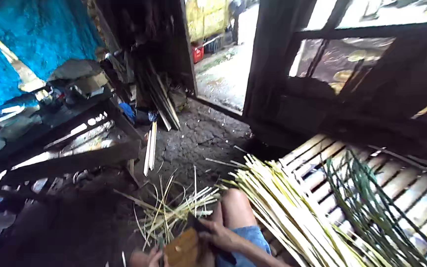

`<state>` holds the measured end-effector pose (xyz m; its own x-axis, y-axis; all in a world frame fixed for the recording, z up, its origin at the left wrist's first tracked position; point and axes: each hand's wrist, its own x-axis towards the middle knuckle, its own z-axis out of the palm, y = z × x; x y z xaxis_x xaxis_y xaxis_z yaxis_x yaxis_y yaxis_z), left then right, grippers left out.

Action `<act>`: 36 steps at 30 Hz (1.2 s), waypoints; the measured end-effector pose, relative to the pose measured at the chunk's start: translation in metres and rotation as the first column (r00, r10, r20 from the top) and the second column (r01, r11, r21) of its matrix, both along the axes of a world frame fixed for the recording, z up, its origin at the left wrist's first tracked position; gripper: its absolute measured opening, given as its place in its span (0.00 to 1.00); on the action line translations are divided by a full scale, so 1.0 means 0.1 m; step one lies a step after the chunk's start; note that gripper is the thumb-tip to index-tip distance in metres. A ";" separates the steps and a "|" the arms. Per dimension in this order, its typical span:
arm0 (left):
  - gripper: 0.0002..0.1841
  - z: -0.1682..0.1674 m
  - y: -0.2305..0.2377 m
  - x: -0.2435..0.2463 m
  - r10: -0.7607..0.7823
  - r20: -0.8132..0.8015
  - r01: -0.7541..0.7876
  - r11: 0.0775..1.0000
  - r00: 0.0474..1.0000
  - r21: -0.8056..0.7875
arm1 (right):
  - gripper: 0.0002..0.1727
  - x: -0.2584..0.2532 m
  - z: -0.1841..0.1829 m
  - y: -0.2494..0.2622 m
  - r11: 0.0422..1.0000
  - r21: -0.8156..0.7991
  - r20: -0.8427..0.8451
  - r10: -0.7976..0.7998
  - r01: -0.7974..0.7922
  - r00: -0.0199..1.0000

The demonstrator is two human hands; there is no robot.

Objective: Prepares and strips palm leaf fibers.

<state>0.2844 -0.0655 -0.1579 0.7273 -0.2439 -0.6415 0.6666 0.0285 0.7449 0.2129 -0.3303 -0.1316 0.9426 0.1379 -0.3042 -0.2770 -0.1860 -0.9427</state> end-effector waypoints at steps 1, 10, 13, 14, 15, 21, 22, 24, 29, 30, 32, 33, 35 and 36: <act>0.15 0.13 -0.05 -0.05 0.028 0.042 -0.026 0.999 0.999 -0.037 | 0.21 0.02 0.16 0.02 1.000 0.023 -0.036 0.004 -0.003 0.999; 0.07 1.21 -0.19 -0.73 0.001 0.469 0.156 0.943 0.883 -0.295 | 0.11 -0.13 1.05 0.28 0.908 0.345 0.094 0.217 -0.236 0.972; 0.06 1.26 -0.21 -0.82 -0.025 0.526 0.184 0.950 0.850 -0.253 | 0.12 -0.20 1.15 0.29 0.895 0.321 0.168 0.269 -0.310 0.948; 0.06 1.27 -0.21 -0.83 -0.046 0.552 0.204 0.952 0.833 -0.230 | 0.12 -0.22 1.17 0.28 0.896 0.302 0.203 0.274 -0.326 0.940; 0.07 1.28 -0.21 -0.84 -0.062 0.574 0.222 0.951 0.817 -0.214 | 0.12 -0.23 1.18 0.27 0.900 0.277 0.234 0.277 -0.337 0.932; 0.06 1.33 -0.26 -0.86 -0.052 0.597 0.202 0.961 0.800 -0.187 | 0.11 -0.27 1.23 0.24 0.910 0.217 0.261 0.294 -0.352 0.920; 0.05 1.33 -0.27 -0.86 -0.036 0.592 0.190 0.961 0.805 -0.199 | 0.11 -0.28 1.23 0.24 0.911 0.219 0.257 0.293 -0.351 0.921; 0.04 1.33 -0.27 -0.86 -0.012 0.579 0.169 0.961 0.815 -0.218 | 0.11 -0.29 1.22 0.24 0.909 0.233 0.246 0.290 -0.347 0.925; 0.05 1.33 -0.26 -0.87 0.005 0.557 0.159 0.956 0.831 -0.246 | 0.10 -0.29 1.22 0.26 0.896 0.257 0.251 0.299 -0.361 0.921; 0.05 1.33 -0.26 -0.87 0.010 0.558 0.158 0.955 0.830 -0.251 | 0.10 -0.28 1.23 0.26 0.897 0.260 0.247 0.298 -0.359 0.922; 0.05 1.33 -0.26 -0.88 0.018 0.561 0.156 0.953 0.828 -0.261 | 0.10 -0.28 1.24 0.27 0.895 0.263 0.240 0.299 -0.359 0.923; 0.05 1.32 -0.26 -0.88 0.021 0.562 0.156 0.951 0.827 -0.265 | 0.10 -0.27 1.24 0.27 0.895 0.264 0.241 0.301 -0.361 0.923; 0.05 1.32 -0.26 -0.87 0.022 0.562 0.161 0.948 0.827 -0.274 | 0.10 -0.27 1.24 0.26 0.892 0.268 0.238 0.305 -0.364 0.922; 0.05 1.32 -0.26 -0.88 0.024 0.560 0.161 0.947 0.828 -0.279 | 0.09 -0.27 1.25 0.26 0.891 0.266 0.238 0.308 -0.367 0.921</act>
<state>0.1969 -0.0914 -0.0260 0.9074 -0.4195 -0.0251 0.1567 0.2822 0.9465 0.1862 -0.3039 -0.0071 0.8570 0.5147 -0.0232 -0.0645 0.0626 -0.9960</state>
